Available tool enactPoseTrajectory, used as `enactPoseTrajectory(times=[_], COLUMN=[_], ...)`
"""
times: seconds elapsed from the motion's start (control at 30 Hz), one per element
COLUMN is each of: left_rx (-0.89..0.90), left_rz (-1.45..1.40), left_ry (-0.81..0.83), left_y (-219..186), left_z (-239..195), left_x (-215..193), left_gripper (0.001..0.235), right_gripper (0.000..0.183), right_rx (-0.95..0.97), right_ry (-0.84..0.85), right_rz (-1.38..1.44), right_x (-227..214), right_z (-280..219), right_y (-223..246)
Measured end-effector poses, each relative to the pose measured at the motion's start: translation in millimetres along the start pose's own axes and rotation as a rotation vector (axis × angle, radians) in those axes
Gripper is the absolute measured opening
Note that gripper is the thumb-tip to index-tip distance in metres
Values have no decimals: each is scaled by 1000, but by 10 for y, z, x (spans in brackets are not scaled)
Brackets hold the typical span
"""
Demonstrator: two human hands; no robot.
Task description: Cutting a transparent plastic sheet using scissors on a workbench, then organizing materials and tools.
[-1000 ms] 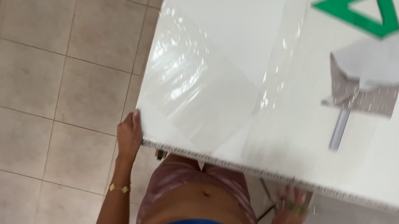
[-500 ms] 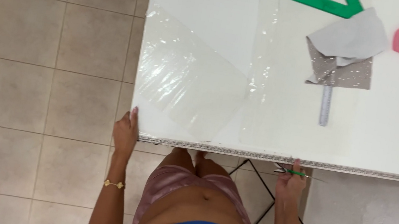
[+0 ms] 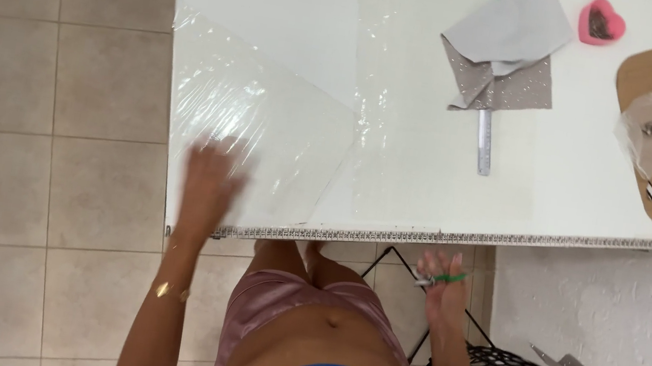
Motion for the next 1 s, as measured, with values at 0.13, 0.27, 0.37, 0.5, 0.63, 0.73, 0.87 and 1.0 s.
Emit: enactPoseTrajectory(times=[0.13,0.27,0.37,0.5,0.63,0.73,0.87,1.0], left_rx=[586,619,425,288,250,223,198,180], left_rz=[156,339,154,199,206,203,211,226], left_ry=[252,321,194,238,279,312,323,355], left_y=[-456,-396,-430,-401,-424,-434,-491,-505], left_z=[269,387,433,492,531,611,564,546], left_x=[316,574,567,701,690,709,690,684], left_gripper=[66,69,63,59,60,61,60,60], right_gripper=[46,30,33,28,27,25,25,28], right_rx=[-58,-83,210,253,314,278,244,258], right_ry=[65,481,519,614,632,641,648,650], right_rz=[-274,-520,-732,-467,-433,-452,-522,-545], right_x=[-31,925,1460,1652,1783,1936,1994,1876], right_z=[-658,-1500,-1741,-1428,-1310,-1106,-1025,-924], right_y=[-147,-102,-407,-1048,-1182,-1144,-1061,-1128])
Point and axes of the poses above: each hand's wrist, its own z-axis towards the middle knuckle, its own x-axis out of the palm, y = z × x, the point moved 3 cm from there along z, towards the middle knuckle, and after that the axes turned 3 degrees about z, right-handed, at the moved point
